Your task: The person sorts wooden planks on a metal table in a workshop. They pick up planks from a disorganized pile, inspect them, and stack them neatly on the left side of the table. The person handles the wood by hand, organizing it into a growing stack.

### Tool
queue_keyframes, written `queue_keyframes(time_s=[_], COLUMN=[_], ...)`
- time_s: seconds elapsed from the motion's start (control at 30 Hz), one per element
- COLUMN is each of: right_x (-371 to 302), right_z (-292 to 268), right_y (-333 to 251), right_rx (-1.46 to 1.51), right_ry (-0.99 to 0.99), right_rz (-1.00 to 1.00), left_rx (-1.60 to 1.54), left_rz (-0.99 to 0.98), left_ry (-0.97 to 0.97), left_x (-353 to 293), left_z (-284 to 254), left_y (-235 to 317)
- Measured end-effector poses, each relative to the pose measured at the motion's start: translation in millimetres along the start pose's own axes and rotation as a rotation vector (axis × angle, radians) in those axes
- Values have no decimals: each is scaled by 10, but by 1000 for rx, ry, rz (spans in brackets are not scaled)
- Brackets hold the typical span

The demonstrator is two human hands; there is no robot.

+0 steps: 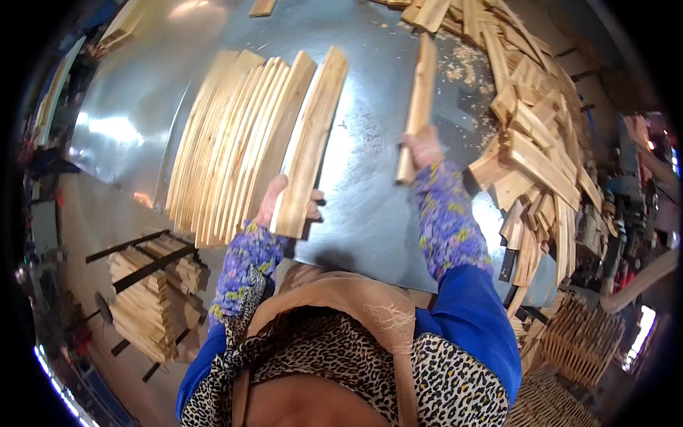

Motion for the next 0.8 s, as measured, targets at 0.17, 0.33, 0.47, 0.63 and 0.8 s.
queue_keyframes(time_s=[0.17,0.33,0.47,0.63,0.8], right_x=[-1170,-1796,-1783,-993,-658], right_z=[1712,3205,2679,-332,-2624], right_y=[274,795,550,647,1574], right_rx=[-198,-532,-504,66,342], right_ry=[-514,-944,-846,-222,248], right_rz=[-184,-384,-354,-274,-56], left_rx=[1297,2149,2472,2588,2528], left_rz=[239,750,710,627,569], left_ry=[374,426,494,471,520], left_x=[-542,-850,-760,-771,-606], left_z=[-186,917,532,744,465], left_y=[467,734,546,368,72])
Point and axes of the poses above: each hand's wrist, its own x-axis towards the middle knuckle, its own z-axis out of the palm, y = z × x, the point moved 10 cm from there along x, towards the middle knuckle, and after that the axes turned 5 degrees about x, right-handed, at the moved point
